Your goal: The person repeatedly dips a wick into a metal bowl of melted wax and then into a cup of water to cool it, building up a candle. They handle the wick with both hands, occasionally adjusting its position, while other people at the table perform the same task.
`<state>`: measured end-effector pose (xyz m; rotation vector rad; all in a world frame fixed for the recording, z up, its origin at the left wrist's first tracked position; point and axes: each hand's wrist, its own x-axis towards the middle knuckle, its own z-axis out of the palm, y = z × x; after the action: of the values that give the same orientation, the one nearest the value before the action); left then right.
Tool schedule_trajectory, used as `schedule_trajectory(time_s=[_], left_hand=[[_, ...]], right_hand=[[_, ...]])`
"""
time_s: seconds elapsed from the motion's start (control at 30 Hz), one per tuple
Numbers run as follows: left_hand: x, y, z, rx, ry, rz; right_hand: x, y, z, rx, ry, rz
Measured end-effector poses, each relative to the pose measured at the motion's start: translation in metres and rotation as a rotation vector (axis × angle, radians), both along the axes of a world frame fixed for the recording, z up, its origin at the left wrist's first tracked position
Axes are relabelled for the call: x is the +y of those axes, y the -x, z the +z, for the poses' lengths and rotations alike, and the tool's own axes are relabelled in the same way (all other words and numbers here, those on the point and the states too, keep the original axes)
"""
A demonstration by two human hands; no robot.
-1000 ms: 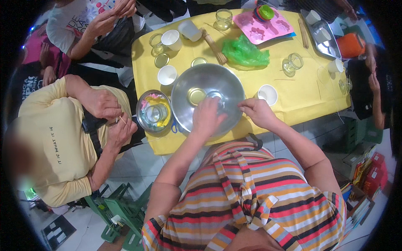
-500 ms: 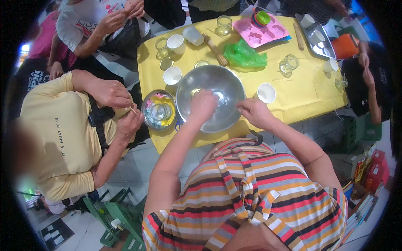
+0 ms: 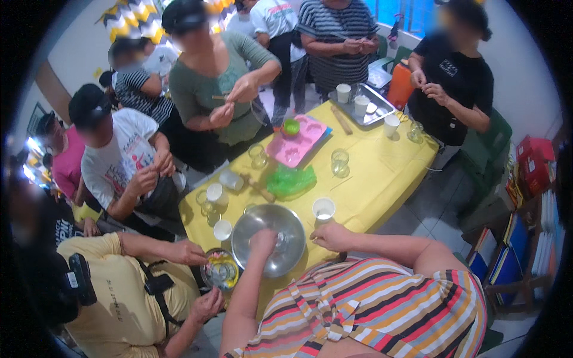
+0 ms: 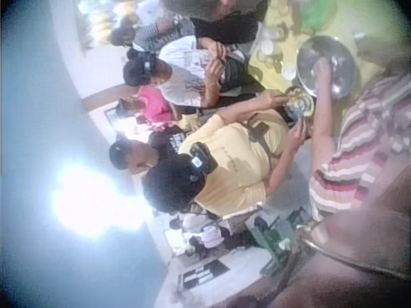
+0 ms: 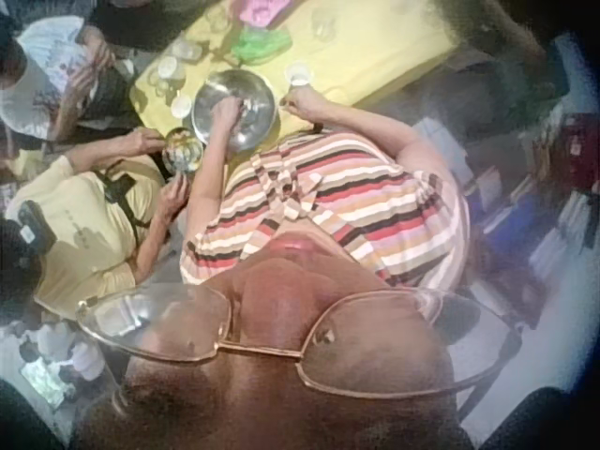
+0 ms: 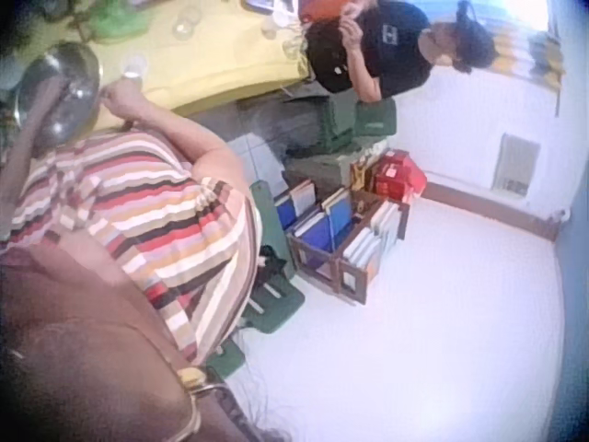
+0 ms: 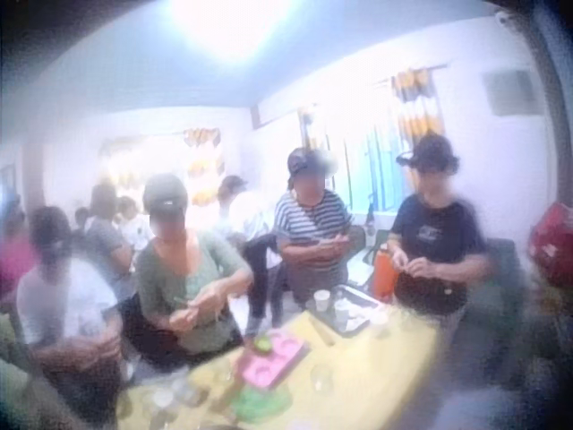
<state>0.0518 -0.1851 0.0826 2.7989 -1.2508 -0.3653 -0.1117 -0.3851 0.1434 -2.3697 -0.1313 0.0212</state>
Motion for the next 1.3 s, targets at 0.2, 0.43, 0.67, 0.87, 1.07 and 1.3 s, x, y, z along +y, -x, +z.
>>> schedule_trajectory(time_s=[0.2, 0.43, 0.67, 0.87, 1.07, 1.3], left_hand=[[0.005, 0.004, 0.049, 0.082, 0.249, 0.116], [0.001, 0.012, 0.123, 0.31, 0.477, 0.233], [-0.016, 0.012, 0.183, 0.529, 0.608, 0.171], [-0.05, 0.033, 0.227, 0.628, 0.557, 0.12], [-0.071, 0.029, 0.211, 0.65, 0.629, 0.034], [-0.085, 0.037, 0.221, 0.573, 0.84, 0.025]], right_hand=[[-0.005, -0.01, 0.009, -0.003, -0.063, 0.016], [-0.002, -0.037, 0.004, -0.052, -0.366, -0.017], [-0.012, -0.047, 0.038, 0.233, -0.759, 0.099], [-0.015, -0.046, 0.08, -0.057, -0.434, 0.095], [-0.022, -0.046, 0.09, -0.176, -0.384, 0.024], [-0.038, -0.037, 0.112, -0.279, -0.444, -0.142]])
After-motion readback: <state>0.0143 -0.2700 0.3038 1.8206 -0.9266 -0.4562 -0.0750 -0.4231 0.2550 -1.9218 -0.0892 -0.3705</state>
